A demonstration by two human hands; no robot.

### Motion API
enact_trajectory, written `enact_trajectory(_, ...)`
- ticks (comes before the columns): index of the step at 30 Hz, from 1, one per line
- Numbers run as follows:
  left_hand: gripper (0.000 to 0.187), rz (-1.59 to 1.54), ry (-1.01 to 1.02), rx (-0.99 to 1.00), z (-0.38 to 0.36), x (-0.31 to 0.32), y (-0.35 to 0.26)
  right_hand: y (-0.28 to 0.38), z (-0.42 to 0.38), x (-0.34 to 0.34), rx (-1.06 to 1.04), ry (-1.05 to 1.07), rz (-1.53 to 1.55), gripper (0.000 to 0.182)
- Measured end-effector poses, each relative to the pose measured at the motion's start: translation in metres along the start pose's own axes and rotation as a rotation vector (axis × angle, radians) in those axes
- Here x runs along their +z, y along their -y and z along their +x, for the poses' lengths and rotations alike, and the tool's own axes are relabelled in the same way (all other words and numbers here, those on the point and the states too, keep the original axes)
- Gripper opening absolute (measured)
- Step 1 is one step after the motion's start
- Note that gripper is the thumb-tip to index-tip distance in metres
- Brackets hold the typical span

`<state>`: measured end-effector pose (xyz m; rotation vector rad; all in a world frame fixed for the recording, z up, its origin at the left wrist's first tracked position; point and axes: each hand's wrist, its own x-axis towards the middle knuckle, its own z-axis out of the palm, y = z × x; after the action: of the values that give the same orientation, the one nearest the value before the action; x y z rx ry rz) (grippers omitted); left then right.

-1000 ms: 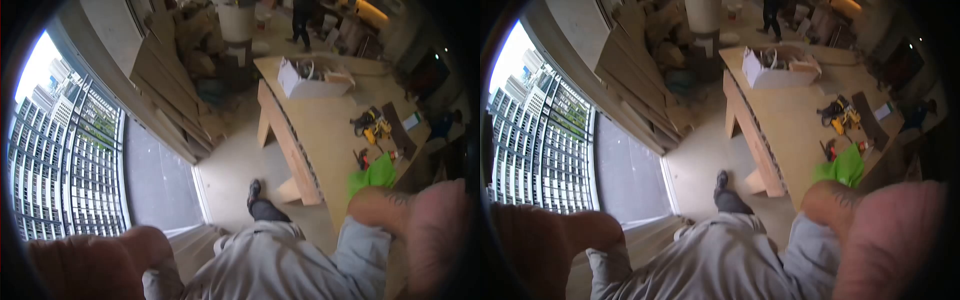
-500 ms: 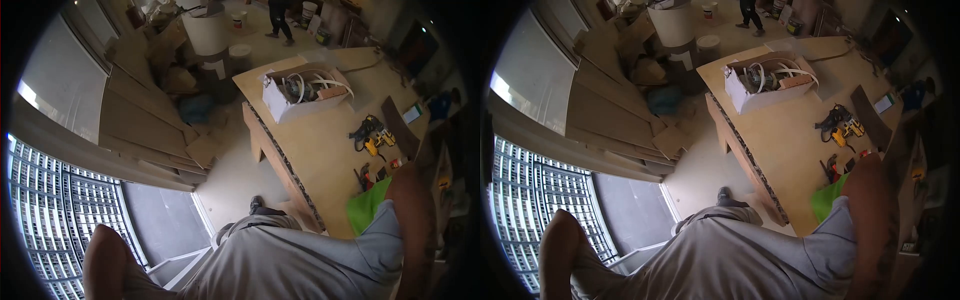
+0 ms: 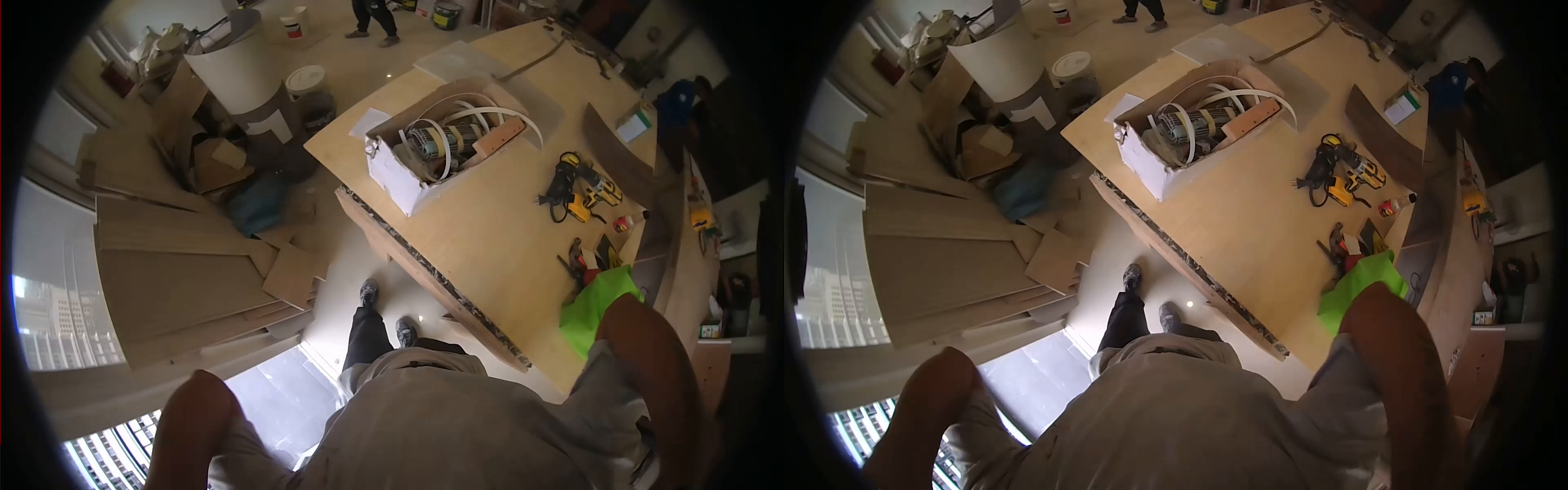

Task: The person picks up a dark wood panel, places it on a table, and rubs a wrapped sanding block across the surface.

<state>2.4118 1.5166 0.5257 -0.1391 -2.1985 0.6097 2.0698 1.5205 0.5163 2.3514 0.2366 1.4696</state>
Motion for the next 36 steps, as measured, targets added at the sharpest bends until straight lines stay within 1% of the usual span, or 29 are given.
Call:
enact_trajectory(1, 0.047, 0.033, -0.065, -0.067, -0.023, -0.001, 0.010, -0.014, -0.005, 0.002, 0.054, 0.006, -0.015, 0.034)
enact_trajectory(2, 0.047, 0.079, -0.130, -0.188, -0.056, -0.001, 0.017, -0.035, -0.019, 0.005, 0.164, 0.004, -0.039, 0.034)
enact_trajectory(3, 0.047, 0.136, -0.194, -0.353, -0.095, 0.009, 0.018, -0.057, -0.037, 0.012, 0.300, 0.001, -0.072, 0.035)
enact_trajectory(4, 0.047, 0.290, -0.208, -0.732, -0.145, 0.026, 0.012, -0.081, -0.062, 0.022, 0.480, 0.001, -0.108, 0.035)
enact_trajectory(5, 0.047, 0.418, -0.121, -1.235, -0.206, 0.055, 0.003, -0.110, -0.101, 0.038, 0.762, 0.034, -0.146, 0.036)
enact_trajectory(6, 0.047, 0.406, 0.036, -1.680, -0.280, 0.088, -0.019, -0.139, -0.152, 0.057, 1.066, 0.124, -0.171, 0.036)
enact_trajectory(7, 0.036, -0.160, -0.629, -1.835, -0.415, 0.141, -0.075, -0.163, -0.211, 0.074, 1.298, 0.286, -0.198, 0.037)
enact_trajectory(8, 0.032, -0.412, -0.398, -2.064, -0.498, 0.179, -0.123, -0.177, -0.273, 0.095, 1.436, 0.510, -0.236, 0.037)
enact_trajectory(9, 0.031, -0.284, 0.011, -2.049, -0.515, 0.202, -0.160, -0.184, -0.345, 0.115, 1.236, 0.904, -0.438, 0.063)
enact_trajectory(10, 0.032, -0.144, 0.398, -1.958, -0.530, 0.225, -0.197, -0.185, -0.375, 0.135, 1.257, 0.977, -0.328, 0.069)
enact_trajectory(11, 0.026, -0.164, 0.340, -1.966, -0.544, 0.238, -0.235, -0.189, -0.394, 0.162, 1.279, 1.046, -0.212, 0.076)
enact_trajectory(12, 0.021, -0.253, 0.387, -1.947, -0.553, 0.243, -0.260, -0.191, -0.406, 0.185, 1.301, 1.114, -0.086, 0.083)
enact_trajectory(13, 0.022, -0.417, 0.540, -2.232, -0.569, 0.249, -0.288, -0.186, -0.409, 0.202, 1.170, 1.073, -0.121, 0.083)
enact_trajectory(14, 0.024, -0.558, 0.563, -2.314, -0.583, 0.249, -0.318, -0.196, -0.414, 0.220, 1.215, 1.199, -0.042, 0.087)
enact_trajectory(15, 0.027, -0.699, 0.586, -2.393, -0.596, 0.244, -0.344, -0.197, -0.424, 0.229, 1.184, 1.242, -0.072, 0.092)
enact_trajectory(17, 0.031, -0.654, 0.619, -1.942, -0.626, 0.232, -0.380, -0.197, -0.442, 0.245, 1.116, 1.322, -0.133, 0.102)
enact_trajectory(18, 0.033, -0.789, 0.686, -2.163, -0.645, 0.231, -0.385, -0.211, -0.435, 0.247, 1.219, 1.456, 0.004, 0.105)
enact_trajectory(20, 0.036, -1.074, 0.826, -2.605, -0.670, 0.227, -0.381, -0.217, -0.450, 0.242, 1.176, 1.346, 0.000, 0.106)
enact_trajectory(21, 0.041, -1.009, 0.847, -2.630, -0.665, 0.226, -0.360, -0.217, -0.456, 0.237, 1.155, 1.291, 0.003, 0.106)
enact_trajectory(22, 0.041, -0.956, 0.789, -2.614, -0.664, 0.228, -0.339, -0.221, -0.451, 0.224, 1.286, 1.283, 0.024, 0.097)
enact_trajectory(23, 0.042, -0.901, 0.733, -2.594, -0.667, 0.232, -0.320, -0.227, -0.434, 0.212, 1.330, 1.303, -0.005, 0.095)
enact_trajectory(25, 0.042, -0.889, 0.573, -2.470, -0.678, 0.241, -0.285, -0.237, -0.404, 0.186, 1.419, 1.336, -0.073, 0.092)
enact_trajectory(27, 0.042, -0.831, 0.687, -2.426, -0.678, 0.255, -0.243, -0.238, -0.413, 0.149, 1.463, 1.218, -0.204, 0.089)
enact_trajectory(28, 0.042, -0.801, 0.735, -2.401, -0.682, 0.261, -0.232, -0.238, -0.391, 0.136, 1.516, 1.109, -0.322, 0.087)
enact_trajectory(31, 0.041, -0.793, 0.648, -2.230, -0.698, 0.292, -0.221, -0.229, -0.352, 0.104, 1.769, 0.595, -0.405, 0.086)
enact_trajectory(32, 0.041, -0.824, 0.663, -2.209, -0.700, 0.308, -0.212, -0.217, -0.345, 0.096, 1.661, 0.442, -0.427, 0.086)
enact_trajectory(34, 0.040, -0.893, 0.734, -2.174, -0.684, 0.319, -0.207, -0.193, -0.306, 0.084, 1.690, 0.197, -0.464, 0.087)
enact_trajectory(35, 0.040, -0.894, 0.802, -2.129, -0.669, 0.314, -0.208, -0.178, -0.286, 0.076, 1.709, 0.070, -0.477, 0.088)
enact_trajectory(36, 0.040, -0.896, 0.865, -2.076, -0.649, 0.313, -0.204, -0.162, -0.272, 0.059, 1.626, 0.086, -0.582, 0.089)
